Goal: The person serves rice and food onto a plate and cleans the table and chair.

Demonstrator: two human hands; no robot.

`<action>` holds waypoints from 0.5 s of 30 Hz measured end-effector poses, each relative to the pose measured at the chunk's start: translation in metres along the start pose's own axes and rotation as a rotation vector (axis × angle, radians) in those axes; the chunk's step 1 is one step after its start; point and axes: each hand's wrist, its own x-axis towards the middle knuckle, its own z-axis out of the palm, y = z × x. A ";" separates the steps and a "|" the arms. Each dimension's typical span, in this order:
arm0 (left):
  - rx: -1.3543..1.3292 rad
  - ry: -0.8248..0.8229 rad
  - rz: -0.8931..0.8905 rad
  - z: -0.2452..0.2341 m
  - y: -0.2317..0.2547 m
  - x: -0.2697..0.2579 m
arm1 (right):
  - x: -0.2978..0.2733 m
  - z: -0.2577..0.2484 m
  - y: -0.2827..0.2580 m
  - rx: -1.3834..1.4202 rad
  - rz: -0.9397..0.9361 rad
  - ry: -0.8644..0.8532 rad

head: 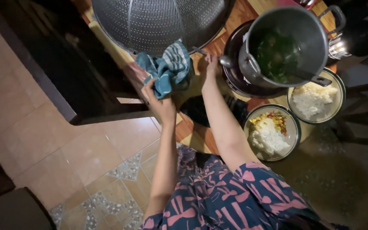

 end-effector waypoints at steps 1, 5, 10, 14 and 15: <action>0.004 0.000 0.000 0.001 -0.001 0.002 | -0.007 0.009 -0.004 0.001 0.003 0.002; -0.040 -0.054 -0.001 0.014 -0.018 0.000 | -0.009 0.005 -0.015 -0.080 -0.167 0.054; -0.050 -0.111 -0.007 0.035 -0.044 -0.009 | -0.039 0.018 -0.033 -0.202 -0.246 0.237; -0.043 -0.133 0.001 0.045 -0.051 -0.010 | -0.071 0.026 -0.047 -0.213 0.004 0.031; -0.074 -0.136 0.002 0.046 -0.052 -0.008 | -0.086 0.036 -0.053 -0.183 0.172 -0.175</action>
